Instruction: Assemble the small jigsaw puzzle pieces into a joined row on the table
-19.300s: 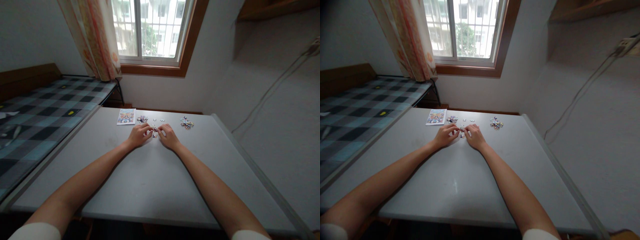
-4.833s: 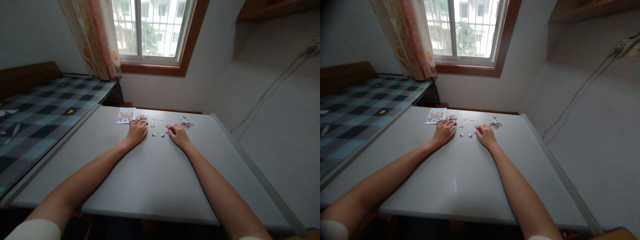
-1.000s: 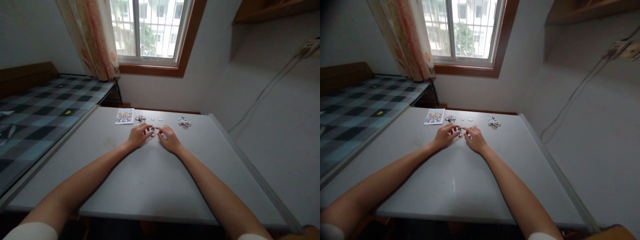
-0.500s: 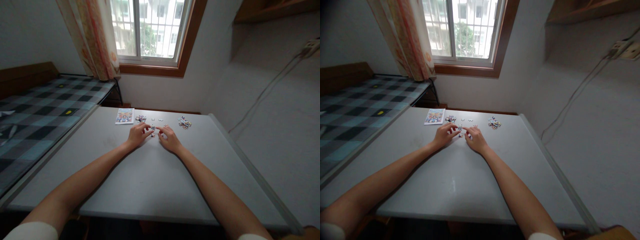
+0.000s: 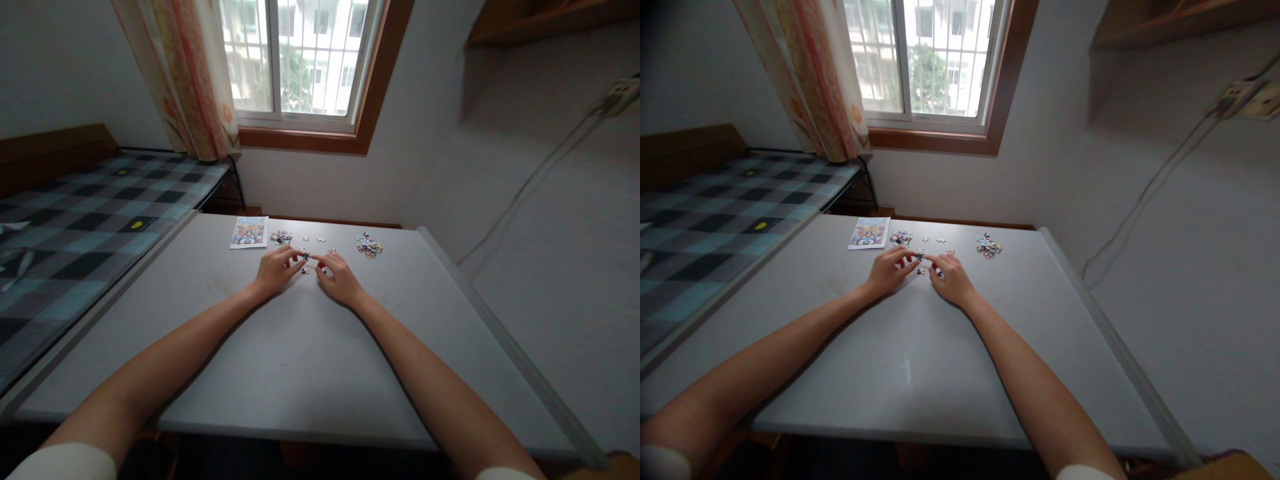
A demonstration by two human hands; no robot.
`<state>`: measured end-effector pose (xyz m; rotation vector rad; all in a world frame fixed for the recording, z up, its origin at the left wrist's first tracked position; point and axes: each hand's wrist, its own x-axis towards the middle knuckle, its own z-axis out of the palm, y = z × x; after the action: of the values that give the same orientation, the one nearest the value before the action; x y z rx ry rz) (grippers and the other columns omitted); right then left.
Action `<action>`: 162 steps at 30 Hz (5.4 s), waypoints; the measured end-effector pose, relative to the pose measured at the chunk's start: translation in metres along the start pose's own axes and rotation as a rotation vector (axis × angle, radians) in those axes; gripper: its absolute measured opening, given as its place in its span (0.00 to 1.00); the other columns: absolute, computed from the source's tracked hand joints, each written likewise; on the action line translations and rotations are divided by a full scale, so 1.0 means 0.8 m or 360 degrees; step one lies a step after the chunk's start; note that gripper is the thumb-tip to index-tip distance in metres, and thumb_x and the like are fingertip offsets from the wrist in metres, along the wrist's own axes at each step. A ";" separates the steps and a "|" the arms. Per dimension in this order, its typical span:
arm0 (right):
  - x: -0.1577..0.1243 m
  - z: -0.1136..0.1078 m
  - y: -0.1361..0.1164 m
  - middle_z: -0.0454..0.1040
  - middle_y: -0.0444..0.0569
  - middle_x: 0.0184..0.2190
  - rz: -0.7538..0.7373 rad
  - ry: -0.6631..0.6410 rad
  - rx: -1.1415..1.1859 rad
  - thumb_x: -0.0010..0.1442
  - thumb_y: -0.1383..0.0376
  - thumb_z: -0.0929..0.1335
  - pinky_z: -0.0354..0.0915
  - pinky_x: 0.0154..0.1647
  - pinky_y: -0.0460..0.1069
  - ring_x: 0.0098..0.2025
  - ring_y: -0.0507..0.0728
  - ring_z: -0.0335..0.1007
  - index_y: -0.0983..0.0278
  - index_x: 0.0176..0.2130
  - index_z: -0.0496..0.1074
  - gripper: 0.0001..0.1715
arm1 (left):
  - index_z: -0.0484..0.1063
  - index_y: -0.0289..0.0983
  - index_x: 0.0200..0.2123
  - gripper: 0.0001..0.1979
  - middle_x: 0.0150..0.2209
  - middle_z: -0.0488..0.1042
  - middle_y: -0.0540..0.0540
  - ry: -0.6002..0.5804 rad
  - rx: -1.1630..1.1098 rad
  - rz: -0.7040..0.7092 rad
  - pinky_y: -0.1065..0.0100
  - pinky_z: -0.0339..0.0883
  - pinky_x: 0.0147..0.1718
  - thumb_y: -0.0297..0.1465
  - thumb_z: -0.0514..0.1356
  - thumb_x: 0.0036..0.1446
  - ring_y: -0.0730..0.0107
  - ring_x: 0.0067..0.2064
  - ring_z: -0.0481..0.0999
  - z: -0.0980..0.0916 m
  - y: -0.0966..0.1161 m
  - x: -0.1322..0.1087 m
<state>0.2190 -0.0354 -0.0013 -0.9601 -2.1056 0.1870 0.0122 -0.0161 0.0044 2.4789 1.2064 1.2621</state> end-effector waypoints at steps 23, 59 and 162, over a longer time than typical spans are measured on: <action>0.000 0.000 0.004 0.74 0.48 0.33 0.0078 0.0049 -0.0123 0.64 0.64 0.65 0.59 0.56 0.58 0.39 0.58 0.68 0.60 0.39 0.75 0.08 | 0.76 0.37 0.42 0.10 0.31 0.74 0.48 -0.0208 -0.0039 0.0233 0.73 0.65 0.30 0.32 0.57 0.62 0.77 0.26 0.70 0.001 0.001 -0.001; 0.000 -0.001 0.006 0.73 0.49 0.31 0.0031 0.0079 -0.0092 0.65 0.59 0.64 0.62 0.49 0.56 0.38 0.58 0.66 0.60 0.34 0.74 0.13 | 0.76 0.37 0.35 0.09 0.31 0.74 0.49 -0.0175 -0.0026 0.0213 0.74 0.64 0.28 0.33 0.57 0.62 0.78 0.25 0.69 -0.003 0.005 0.000; -0.002 0.001 0.008 0.73 0.47 0.31 0.0045 0.0107 -0.0050 0.63 0.62 0.66 0.59 0.58 0.60 0.38 0.58 0.68 0.59 0.42 0.73 0.08 | 0.75 0.36 0.38 0.09 0.34 0.74 0.48 -0.0201 -0.0051 0.0223 0.73 0.65 0.28 0.34 0.58 0.61 0.79 0.25 0.70 -0.002 0.004 -0.001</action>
<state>0.2228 -0.0315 -0.0053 -1.0021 -2.0395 0.1342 0.0125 -0.0195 0.0063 2.6152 0.9916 1.1246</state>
